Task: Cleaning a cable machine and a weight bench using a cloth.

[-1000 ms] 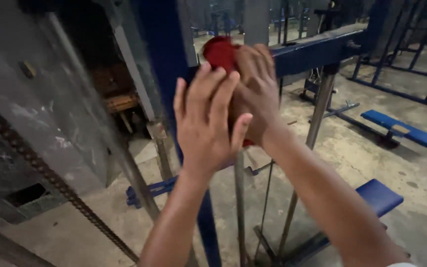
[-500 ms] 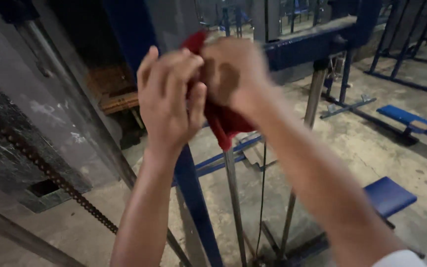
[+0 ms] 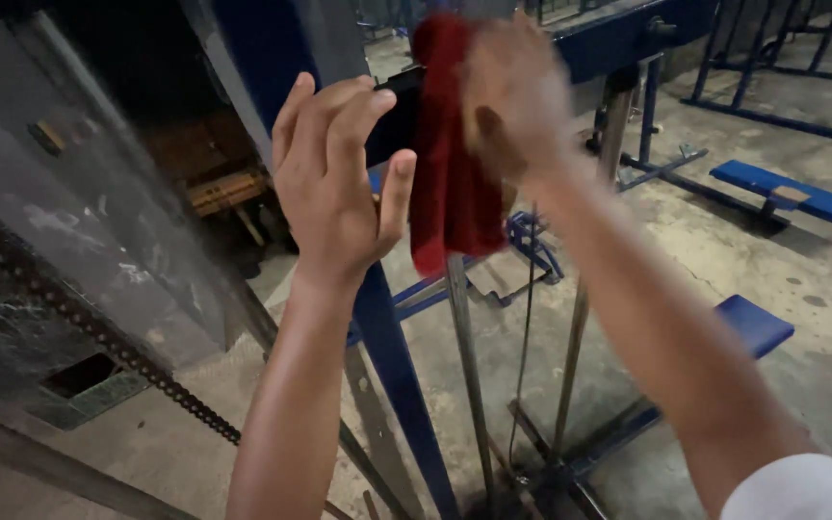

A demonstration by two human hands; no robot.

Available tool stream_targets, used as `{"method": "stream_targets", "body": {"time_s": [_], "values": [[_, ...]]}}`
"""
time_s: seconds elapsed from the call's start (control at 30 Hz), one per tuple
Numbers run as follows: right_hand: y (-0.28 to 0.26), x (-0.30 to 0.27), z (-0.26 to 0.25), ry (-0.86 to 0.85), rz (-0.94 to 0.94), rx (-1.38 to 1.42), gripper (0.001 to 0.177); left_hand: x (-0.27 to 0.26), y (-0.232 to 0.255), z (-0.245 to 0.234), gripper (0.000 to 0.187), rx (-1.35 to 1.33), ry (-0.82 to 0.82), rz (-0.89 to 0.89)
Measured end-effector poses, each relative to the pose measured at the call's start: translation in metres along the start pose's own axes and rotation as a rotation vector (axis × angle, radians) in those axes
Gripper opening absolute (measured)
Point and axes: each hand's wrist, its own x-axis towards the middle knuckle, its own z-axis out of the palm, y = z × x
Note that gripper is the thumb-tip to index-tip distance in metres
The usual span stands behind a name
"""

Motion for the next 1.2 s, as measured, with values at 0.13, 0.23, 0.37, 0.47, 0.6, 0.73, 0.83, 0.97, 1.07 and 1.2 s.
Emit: {"method": "stream_targets", "body": {"time_s": [0.13,0.23,0.37,0.47,0.6,0.73,0.83,0.97,1.07,1.2], "values": [[-0.076,-0.016,-0.021,0.434,-0.063,0.162,0.021,-0.002,-0.005,0.002,0.031,-0.03,0.01,-0.023],[-0.051,-0.049,0.008,0.518,-0.122,0.271,0.014,-0.004,-0.006,0.003,0.029,-0.042,0.033,0.003],[-0.029,-0.072,0.012,0.572,-0.05,0.259,0.013,-0.003,-0.003,-0.001,0.031,-0.034,0.013,0.003],[0.017,-0.095,0.034,0.707,0.515,0.283,0.024,-0.002,-0.005,0.002,0.031,-0.052,0.039,-0.003],[0.076,-0.085,0.05,0.997,0.521,0.332,0.045,-0.001,-0.007,0.002,0.03,-0.068,0.05,-0.006],[0.007,-0.057,0.057,0.756,0.457,0.25,0.043,0.003,0.0,-0.001,0.031,-0.031,-0.007,-0.026],[-0.065,-0.052,0.049,0.555,0.222,0.235,0.06,0.009,0.006,0.004,0.041,0.17,-0.056,0.006],[-0.043,-0.074,0.07,0.357,0.342,0.143,0.064,0.008,0.007,0.013,0.049,0.434,-0.181,0.02],[0.026,-0.078,0.086,0.282,0.489,-0.006,0.053,0.008,0.005,0.019,0.051,0.598,-0.24,0.012],[0.061,-0.073,0.098,0.366,0.55,-0.125,0.048,0.008,0.008,0.022,0.048,0.572,-0.287,-0.016]]}}
